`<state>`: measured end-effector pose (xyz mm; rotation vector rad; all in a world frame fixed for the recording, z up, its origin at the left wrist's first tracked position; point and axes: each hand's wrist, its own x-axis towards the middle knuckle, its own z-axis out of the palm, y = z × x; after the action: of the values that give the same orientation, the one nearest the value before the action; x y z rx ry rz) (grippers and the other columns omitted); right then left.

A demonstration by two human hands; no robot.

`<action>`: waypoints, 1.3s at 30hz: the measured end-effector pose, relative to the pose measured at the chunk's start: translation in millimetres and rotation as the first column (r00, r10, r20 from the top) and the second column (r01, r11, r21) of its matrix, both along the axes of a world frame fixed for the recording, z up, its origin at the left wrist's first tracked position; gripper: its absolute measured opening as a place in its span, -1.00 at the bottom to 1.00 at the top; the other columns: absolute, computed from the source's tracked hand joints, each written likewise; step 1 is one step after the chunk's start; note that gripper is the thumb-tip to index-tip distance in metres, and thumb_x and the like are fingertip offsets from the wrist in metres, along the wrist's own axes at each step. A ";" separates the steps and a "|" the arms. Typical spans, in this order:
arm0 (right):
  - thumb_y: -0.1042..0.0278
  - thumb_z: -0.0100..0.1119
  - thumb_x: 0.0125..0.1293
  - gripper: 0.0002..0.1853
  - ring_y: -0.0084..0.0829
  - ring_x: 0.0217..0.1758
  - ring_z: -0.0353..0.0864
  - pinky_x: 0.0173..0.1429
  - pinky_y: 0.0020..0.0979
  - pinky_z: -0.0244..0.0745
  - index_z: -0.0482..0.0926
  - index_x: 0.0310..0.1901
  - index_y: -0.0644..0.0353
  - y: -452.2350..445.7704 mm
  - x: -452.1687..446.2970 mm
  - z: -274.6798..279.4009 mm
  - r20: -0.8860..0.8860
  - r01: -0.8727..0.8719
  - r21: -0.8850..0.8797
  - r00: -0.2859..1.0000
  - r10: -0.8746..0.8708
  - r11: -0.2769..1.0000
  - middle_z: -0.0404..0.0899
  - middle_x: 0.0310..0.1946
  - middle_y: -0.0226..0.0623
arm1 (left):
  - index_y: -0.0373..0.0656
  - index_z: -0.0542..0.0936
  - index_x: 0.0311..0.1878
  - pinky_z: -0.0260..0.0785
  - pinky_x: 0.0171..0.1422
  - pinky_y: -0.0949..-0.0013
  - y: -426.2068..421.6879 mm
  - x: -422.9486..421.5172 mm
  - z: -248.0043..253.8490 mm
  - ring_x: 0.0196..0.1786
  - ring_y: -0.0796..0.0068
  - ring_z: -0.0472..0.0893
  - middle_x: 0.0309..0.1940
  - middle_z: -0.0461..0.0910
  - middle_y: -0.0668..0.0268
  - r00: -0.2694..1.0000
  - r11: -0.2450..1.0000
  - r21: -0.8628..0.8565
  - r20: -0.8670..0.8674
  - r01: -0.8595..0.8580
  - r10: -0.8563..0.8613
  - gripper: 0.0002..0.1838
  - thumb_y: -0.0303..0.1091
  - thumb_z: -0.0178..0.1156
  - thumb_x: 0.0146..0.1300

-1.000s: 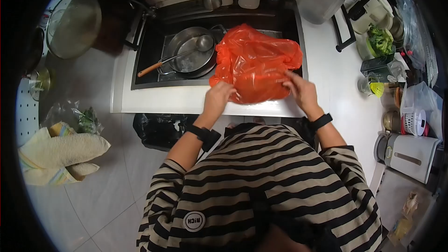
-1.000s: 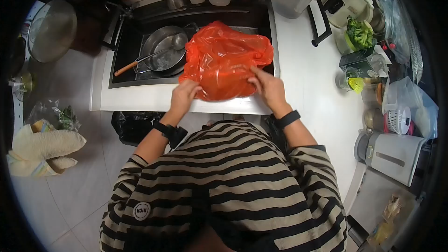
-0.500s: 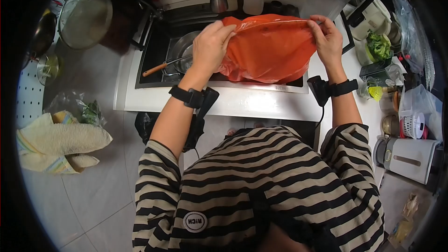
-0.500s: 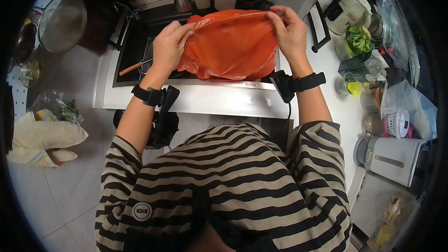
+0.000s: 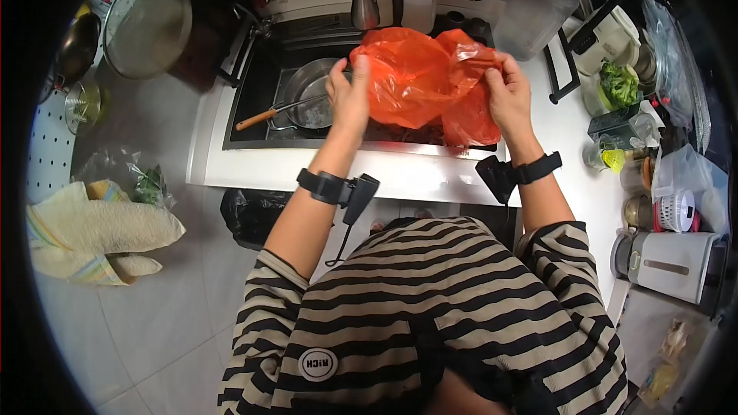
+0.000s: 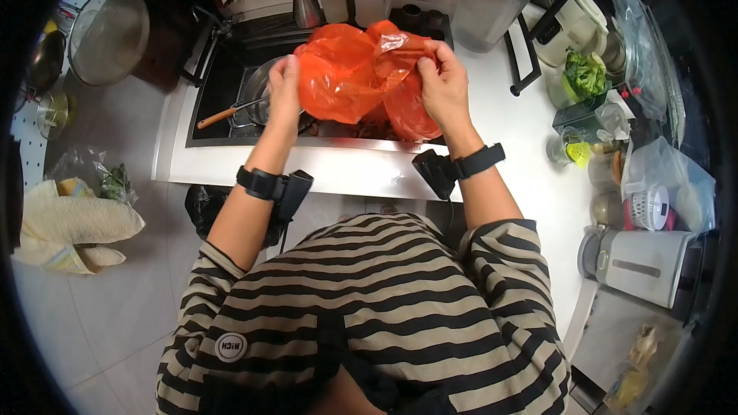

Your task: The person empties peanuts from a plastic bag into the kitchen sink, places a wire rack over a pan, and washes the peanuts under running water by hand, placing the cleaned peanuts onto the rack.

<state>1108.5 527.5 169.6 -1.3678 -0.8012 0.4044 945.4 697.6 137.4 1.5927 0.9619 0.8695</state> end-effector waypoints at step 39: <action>0.39 0.20 0.07 -0.49 -0.18 0.01 0.42 0.06 -0.29 0.34 0.29 0.07 0.28 55.1 -132.1 -95.4 0.249 -0.508 -0.173 0.806 0.537 0.844 0.40 0.00 -0.12 | -0.08 0.26 0.23 0.13 0.28 0.04 -61.0 -122.3 -48.9 0.25 0.30 0.30 0.21 0.30 0.26 0.630 0.331 -0.645 0.759 0.689 0.166 -0.20 0.32 0.00 0.07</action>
<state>976.5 582.6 74.2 -1.2974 -1.4348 0.6919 823.1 636.6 88.5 0.2503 0.3315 0.4135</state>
